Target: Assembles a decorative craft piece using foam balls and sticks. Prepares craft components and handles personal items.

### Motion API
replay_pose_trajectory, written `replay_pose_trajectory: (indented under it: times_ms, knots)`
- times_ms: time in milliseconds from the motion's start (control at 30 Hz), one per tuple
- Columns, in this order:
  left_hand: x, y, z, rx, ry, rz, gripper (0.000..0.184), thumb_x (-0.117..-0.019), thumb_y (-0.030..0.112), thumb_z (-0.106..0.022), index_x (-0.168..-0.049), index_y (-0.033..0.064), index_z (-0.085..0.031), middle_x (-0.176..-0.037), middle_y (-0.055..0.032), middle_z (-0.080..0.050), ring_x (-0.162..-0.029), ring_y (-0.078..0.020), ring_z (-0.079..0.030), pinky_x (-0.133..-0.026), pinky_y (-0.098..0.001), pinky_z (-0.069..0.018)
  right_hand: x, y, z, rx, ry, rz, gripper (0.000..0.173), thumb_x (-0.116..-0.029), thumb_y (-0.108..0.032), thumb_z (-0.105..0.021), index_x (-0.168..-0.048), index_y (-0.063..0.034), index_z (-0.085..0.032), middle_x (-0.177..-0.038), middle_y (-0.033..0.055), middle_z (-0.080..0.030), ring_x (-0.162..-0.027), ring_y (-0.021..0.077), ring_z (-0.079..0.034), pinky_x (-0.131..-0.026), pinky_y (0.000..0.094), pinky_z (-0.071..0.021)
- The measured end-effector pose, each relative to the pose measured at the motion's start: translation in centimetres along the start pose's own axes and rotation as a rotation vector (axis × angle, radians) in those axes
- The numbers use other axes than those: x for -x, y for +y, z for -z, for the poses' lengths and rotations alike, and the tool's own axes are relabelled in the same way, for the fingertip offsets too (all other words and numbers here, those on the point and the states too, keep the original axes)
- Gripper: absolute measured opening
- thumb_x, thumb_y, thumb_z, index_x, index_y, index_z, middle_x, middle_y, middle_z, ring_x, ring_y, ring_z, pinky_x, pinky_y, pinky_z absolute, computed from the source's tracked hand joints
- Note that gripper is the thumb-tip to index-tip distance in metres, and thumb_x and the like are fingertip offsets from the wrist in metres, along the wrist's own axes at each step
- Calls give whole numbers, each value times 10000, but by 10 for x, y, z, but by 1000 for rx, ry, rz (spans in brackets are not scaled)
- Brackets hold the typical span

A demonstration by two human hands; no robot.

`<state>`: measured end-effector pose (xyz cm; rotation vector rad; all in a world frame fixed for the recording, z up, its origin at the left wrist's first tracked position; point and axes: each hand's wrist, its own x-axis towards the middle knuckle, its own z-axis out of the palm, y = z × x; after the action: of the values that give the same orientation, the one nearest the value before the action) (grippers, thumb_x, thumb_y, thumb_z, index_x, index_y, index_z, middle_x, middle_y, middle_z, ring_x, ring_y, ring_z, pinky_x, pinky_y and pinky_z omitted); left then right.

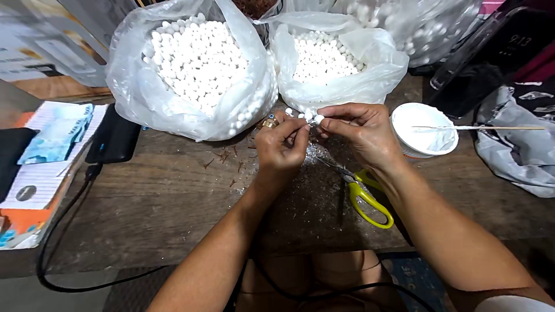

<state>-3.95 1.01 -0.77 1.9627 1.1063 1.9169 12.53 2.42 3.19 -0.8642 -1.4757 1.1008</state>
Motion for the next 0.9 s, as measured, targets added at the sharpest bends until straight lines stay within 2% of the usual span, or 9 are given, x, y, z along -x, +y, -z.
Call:
replay_pose_trajectory:
  times_ms: [367, 533, 700, 900]
  knots:
    - [-1, 4, 4, -242, 16, -184, 110, -844, -24, -648, -795, -70, -734, -757, -148, -614, -676, -101, -565, -612, -142, -441, 4, -4, -4, -13, -5, -75, 139, -925, 74, -650, -996, -16, -730, -793, -40, -730, -677, 38, -699, -689, 206, -619]
    - [1, 2, 3, -331, 4, -233, 119, -847, -11, -643, -801, -56, -743, -736, -149, -620, -644, -133, -569, -583, -182, -441, 3, 0, -6, 16, -4, -15, 135, -887, 66, -685, -986, -12, -735, -812, -35, -736, -701, 28, -695, -704, 203, -612]
    - [1, 2, 3, -350, 3, -253, 123, -842, -14, -640, -782, -53, -739, -735, -150, -633, -659, -149, -589, -591, -192, -451, 5, 0, -7, 104, -10, 42, 145, -889, 68, -699, -1013, 2, -739, -836, -33, -733, -685, 0, -673, -683, 171, -595]
    - [3, 3, 4, -346, -5, -243, 117, -844, -11, -645, -787, -56, -736, -724, -145, -620, -645, -139, -569, -590, -180, -438, 8, -3, -9, 233, -52, 169, 124, -896, 48, -697, -1014, 40, -733, -945, 42, -705, -723, -3, -661, -659, 143, -576]
